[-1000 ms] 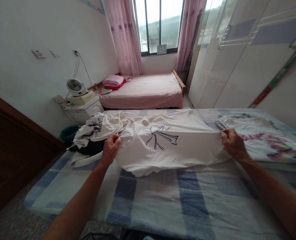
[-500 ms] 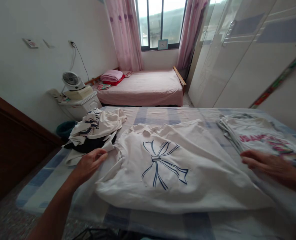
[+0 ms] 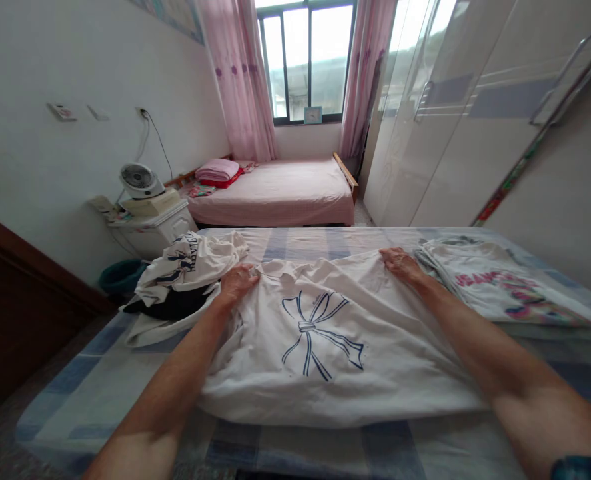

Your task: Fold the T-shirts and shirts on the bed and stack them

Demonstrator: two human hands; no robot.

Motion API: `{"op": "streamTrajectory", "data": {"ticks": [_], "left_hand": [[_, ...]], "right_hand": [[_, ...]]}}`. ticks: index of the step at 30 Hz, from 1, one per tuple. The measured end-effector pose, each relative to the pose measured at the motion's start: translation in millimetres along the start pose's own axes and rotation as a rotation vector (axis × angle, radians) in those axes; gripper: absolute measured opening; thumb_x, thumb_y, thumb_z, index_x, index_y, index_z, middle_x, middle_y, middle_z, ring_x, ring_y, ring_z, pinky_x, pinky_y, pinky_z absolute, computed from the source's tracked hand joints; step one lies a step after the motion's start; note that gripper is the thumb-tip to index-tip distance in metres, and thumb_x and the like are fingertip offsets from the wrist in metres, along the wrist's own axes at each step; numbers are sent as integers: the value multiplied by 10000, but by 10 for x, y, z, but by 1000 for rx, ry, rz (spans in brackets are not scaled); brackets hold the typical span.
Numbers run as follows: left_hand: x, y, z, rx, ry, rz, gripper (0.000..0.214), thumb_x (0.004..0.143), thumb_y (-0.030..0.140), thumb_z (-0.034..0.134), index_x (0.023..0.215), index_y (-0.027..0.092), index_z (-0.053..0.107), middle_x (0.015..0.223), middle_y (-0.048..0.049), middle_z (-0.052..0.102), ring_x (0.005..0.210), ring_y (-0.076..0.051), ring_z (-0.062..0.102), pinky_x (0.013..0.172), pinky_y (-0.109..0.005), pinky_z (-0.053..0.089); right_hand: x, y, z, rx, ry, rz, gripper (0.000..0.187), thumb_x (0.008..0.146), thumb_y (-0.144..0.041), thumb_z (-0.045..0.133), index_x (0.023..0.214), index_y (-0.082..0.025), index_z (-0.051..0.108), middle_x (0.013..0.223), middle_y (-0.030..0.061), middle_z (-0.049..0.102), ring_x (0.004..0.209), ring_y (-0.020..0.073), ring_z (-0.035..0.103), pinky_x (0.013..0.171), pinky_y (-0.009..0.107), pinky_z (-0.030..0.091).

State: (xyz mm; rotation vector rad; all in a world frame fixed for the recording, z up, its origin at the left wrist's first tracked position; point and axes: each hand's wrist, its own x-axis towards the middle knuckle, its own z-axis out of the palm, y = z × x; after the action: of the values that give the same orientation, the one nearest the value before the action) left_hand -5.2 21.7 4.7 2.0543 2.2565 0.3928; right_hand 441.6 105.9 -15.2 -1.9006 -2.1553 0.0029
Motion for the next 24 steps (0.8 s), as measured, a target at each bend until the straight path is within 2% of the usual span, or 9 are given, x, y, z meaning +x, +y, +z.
{"op": "streamTrajectory", "data": {"ticks": [4,8,9,11,13,16,20,22,24], "left_hand": [[-48,78,-44,-29,79,-12,164,800,213,505,768,168,659,864,-89,690,847,-224,630,724,-289,441],[-274,-22,-350,-165,199,-3,202,856,289,438,837,179,606,800,-51,671,708,-165,615,648,-247,441],[-340,-66,-453,-259,210,-8,223,867,337,423,862,186,587,692,-19,643,591,-142,585,580,-232,433],[-432,-144,-650,-620,204,-69,233,833,416,470,857,196,545,485,44,534,399,-119,469,431,-212,367],[-420,-173,-796,-890,194,-121,227,775,422,542,823,202,510,420,70,487,345,-106,419,376,-192,328],[-158,-90,-863,-980,211,-159,172,756,346,562,801,194,495,491,50,547,409,-108,512,424,-193,413],[410,180,-743,-829,268,-166,115,832,249,458,874,158,514,708,-17,613,577,-136,627,591,-276,524],[591,324,-638,-630,297,-147,178,852,197,426,965,108,530,898,-106,644,781,-183,668,755,-330,525],[608,439,-485,-458,314,-92,263,839,163,462,1076,69,530,1134,-182,606,1069,-235,604,951,-357,446]], "right_hand": [[26,-31,-33,48,47,61,311,849,-175,403,1022,-128,658,1154,155,631,1094,245,567,929,359,426],[-145,70,-411,234,232,98,288,858,-235,375,991,-149,614,1041,136,657,986,241,595,874,355,440],[-221,110,-537,315,290,110,274,855,-262,380,984,-164,600,993,118,661,938,237,600,842,356,448],[-367,186,-783,463,360,146,241,846,-326,402,949,-197,576,897,78,651,831,223,593,752,344,459],[-439,245,-977,534,373,208,228,842,-386,425,920,-219,561,819,54,626,732,202,565,657,319,446],[-304,300,-1113,456,365,288,255,849,-421,445,962,-226,563,824,59,629,696,188,543,625,309,425],[145,317,-1074,288,329,340,290,859,-334,455,1046,-158,590,1001,138,655,891,222,575,778,333,422],[284,272,-988,216,281,355,362,858,-301,464,1136,-95,571,1105,200,627,1024,256,556,859,353,405],[271,178,-828,164,249,311,458,864,-313,466,1244,-61,517,1238,234,563,1151,280,505,937,369,379]]}}
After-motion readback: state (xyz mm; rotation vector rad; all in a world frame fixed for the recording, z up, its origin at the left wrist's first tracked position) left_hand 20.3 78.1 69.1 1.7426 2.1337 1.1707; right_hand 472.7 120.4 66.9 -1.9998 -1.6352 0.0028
